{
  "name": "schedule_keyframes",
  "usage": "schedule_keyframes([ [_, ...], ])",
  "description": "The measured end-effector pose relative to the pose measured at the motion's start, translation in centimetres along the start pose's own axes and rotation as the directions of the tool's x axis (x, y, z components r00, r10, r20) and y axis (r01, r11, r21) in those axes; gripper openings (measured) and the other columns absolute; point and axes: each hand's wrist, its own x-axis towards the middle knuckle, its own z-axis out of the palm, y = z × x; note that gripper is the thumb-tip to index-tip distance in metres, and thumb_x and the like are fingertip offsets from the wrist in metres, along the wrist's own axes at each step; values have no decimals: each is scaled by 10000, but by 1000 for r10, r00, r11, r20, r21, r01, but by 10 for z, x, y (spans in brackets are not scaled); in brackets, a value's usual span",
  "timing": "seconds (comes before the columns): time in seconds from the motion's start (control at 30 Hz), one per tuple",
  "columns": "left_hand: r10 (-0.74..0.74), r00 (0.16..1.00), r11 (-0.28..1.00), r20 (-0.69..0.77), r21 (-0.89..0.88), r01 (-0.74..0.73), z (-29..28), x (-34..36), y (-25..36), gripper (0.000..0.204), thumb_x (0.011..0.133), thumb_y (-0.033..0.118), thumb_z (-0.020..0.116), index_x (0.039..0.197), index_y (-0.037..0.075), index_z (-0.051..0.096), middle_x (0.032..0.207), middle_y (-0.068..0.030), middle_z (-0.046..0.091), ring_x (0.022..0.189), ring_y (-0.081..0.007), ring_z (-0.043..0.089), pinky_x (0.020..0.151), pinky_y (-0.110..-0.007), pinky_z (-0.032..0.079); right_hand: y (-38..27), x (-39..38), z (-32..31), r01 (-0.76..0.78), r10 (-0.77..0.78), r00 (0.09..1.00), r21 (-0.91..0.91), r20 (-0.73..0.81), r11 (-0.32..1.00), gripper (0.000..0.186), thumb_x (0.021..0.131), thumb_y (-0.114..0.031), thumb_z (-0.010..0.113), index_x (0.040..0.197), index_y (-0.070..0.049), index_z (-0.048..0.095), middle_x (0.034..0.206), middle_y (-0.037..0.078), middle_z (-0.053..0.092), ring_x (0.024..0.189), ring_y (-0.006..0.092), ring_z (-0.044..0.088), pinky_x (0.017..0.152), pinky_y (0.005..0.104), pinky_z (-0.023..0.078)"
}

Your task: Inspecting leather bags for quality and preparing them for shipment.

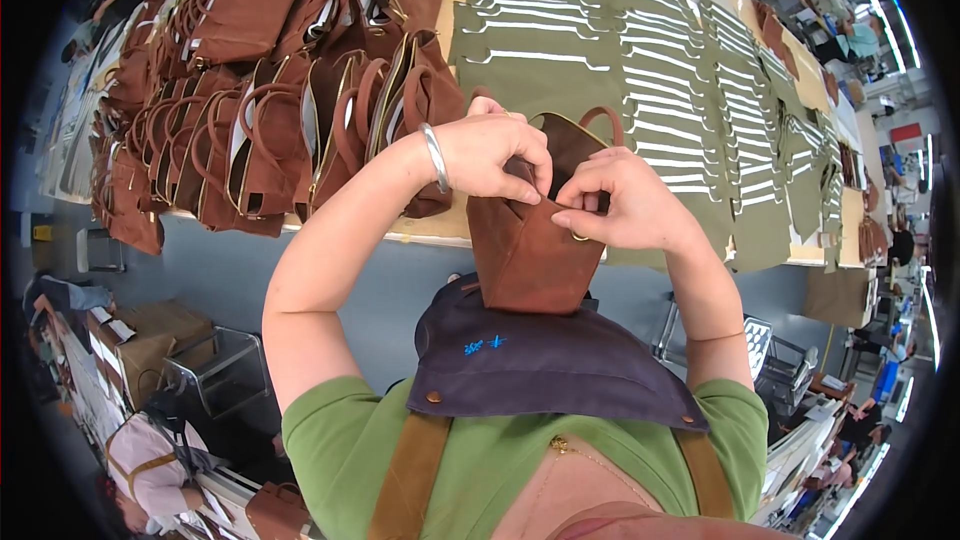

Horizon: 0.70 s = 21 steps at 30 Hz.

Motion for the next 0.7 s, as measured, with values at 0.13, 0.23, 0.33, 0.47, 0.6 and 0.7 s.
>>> schedule_keyframes([
  [0.13,69,994,998,-84,0,-69,7,0,9,133,765,301,780,835,205,720,805,80,576,904,-116,493,872,-342,214,-2,-7,-3,-31,32,999,-62,18,998,104,740,-161,758,768,-72,713,630,27,621,554,152,585,677,303,484],
  [0.23,60,993,998,-97,-8,-61,12,2,12,149,757,314,786,827,200,720,790,76,567,884,-120,497,871,-346,221,-3,-12,-2,-64,66,998,-95,13,993,72,754,-162,750,792,-107,722,651,2,634,579,147,589,856,378,450],
  [0.33,102,988,995,-114,-10,-104,15,2,14,114,763,279,769,791,187,707,796,61,592,900,-146,525,872,-360,242,1,-15,1,-104,105,994,-41,25,994,58,765,-165,748,805,-132,723,659,-23,636,605,145,588,993,436,356],
  [0.47,176,979,984,-106,-7,-178,21,2,13,109,776,255,748,748,175,680,767,52,572,879,-153,532,872,-381,251,2,-18,5,-57,57,998,21,37,998,63,776,-198,747,799,-148,717,666,-44,633,683,134,595,1054,458,268],
  [0.6,82,992,997,-96,13,-81,21,-13,18,141,770,308,764,777,187,692,728,75,523,818,-124,496,863,-365,234,3,-20,-3,29,-28,1000,-160,7,987,137,767,-277,771,792,-159,706,723,-52,634,788,127,607,1059,473,238],
  [0.7,-2,990,1000,-141,30,6,28,-26,16,162,764,339,766,757,187,710,704,57,484,787,-141,471,856,-368,230,14,-28,-17,-7,4,1000,-196,-14,981,198,754,-335,784,785,-159,700,756,-54,621,818,144,611,1054,465,233],
])
